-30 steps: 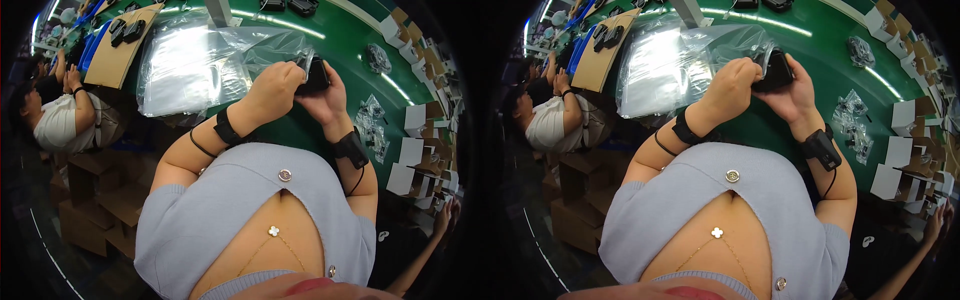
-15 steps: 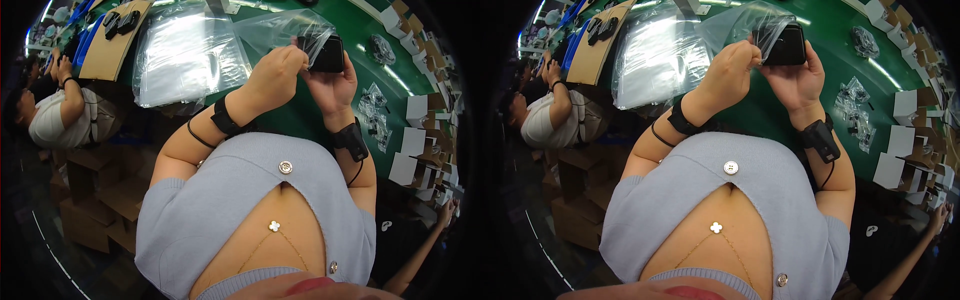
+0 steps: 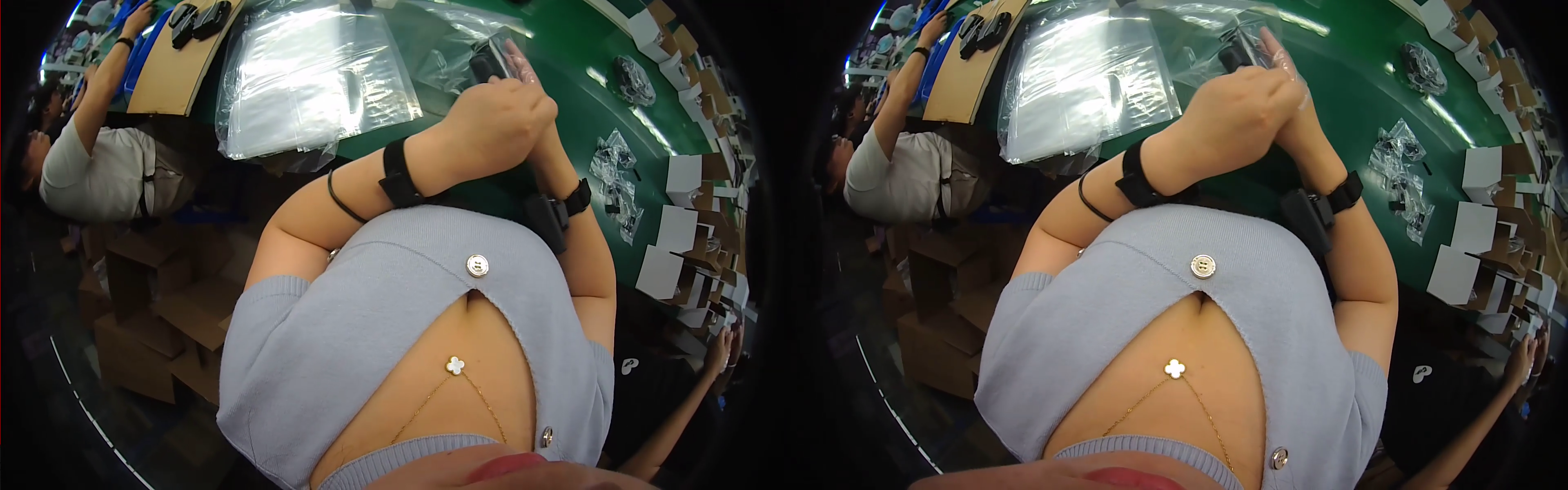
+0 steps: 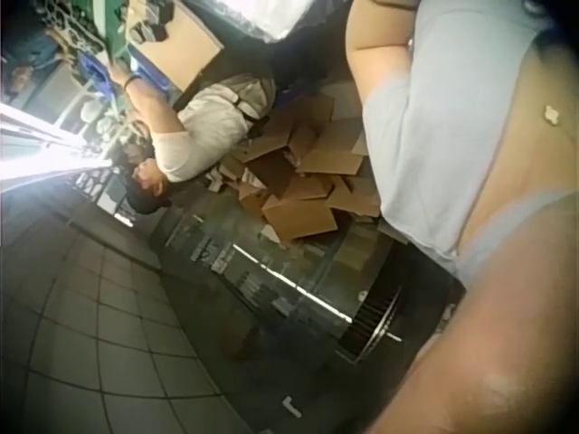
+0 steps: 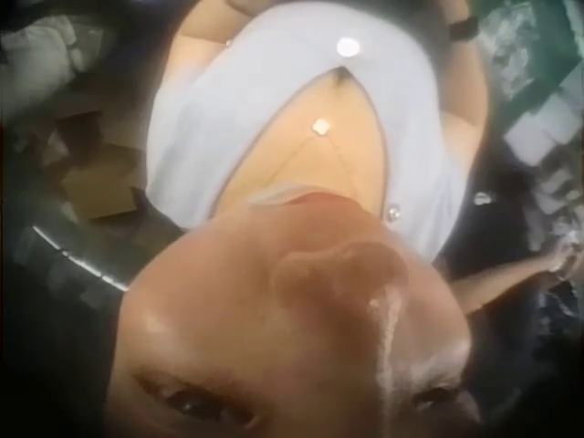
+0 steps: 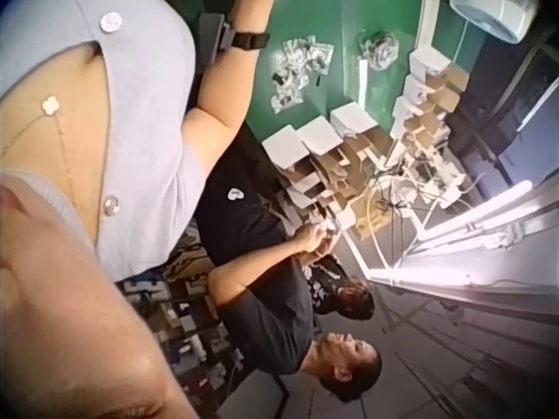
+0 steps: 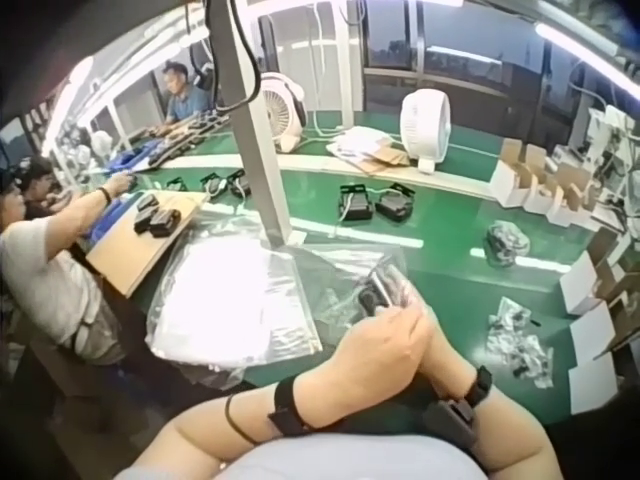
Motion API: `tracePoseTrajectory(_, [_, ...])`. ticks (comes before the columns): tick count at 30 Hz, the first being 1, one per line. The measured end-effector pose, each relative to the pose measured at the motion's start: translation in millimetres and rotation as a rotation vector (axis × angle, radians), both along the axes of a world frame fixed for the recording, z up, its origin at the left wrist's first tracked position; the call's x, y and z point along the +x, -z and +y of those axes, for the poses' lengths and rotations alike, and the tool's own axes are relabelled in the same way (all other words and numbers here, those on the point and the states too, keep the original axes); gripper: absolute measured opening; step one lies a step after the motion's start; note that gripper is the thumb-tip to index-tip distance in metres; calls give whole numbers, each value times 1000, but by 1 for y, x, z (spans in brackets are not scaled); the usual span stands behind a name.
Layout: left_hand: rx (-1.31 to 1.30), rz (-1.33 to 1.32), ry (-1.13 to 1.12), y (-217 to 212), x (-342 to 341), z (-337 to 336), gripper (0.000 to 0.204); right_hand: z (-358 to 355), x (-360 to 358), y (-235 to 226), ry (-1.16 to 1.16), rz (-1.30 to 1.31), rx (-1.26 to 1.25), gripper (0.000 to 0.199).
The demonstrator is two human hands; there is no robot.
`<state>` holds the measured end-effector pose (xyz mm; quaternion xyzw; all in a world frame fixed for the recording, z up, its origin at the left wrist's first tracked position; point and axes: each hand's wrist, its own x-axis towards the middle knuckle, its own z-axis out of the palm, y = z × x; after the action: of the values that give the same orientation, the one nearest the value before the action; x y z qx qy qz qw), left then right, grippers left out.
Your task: The person picks up a black electronic device, slides it into a plastic bag, and sets it down before coiling a white cable and placing it into another bag. They then repeat the process by bagging a second electronic device.
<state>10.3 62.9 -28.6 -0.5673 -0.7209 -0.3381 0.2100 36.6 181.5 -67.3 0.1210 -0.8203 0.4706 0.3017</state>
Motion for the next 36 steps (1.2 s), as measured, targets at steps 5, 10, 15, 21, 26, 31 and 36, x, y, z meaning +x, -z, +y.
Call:
tracePoseTrajectory(5, [-81,-98,-18,-7,3,-11,15,5,9,3,78,-138,-155,41])
tracePoseTrajectory(10, [-91,-63,41,-12,5,-7,9,2,2,12,73,-272,-330,41])
tracePoseTrajectory(15, [-70,-25,133,-12,9,16,11,6,-8,7,174,101,537,41])
tracePoseTrajectory(21, [-208,-256,350,-19,22,12,13,27,-8,20,98,26,565,51])
tracePoseTrajectory(26, [83,-240,-29,-2,-37,-4,18,40,10,14,276,-68,714,55])
tracePoseTrajectory(31, [-183,-294,-506,45,-78,-17,21,33,16,5,327,-250,554,58])
tracePoseTrajectory(36, [-296,-557,-367,43,-70,-17,22,68,5,32,361,-132,494,56])
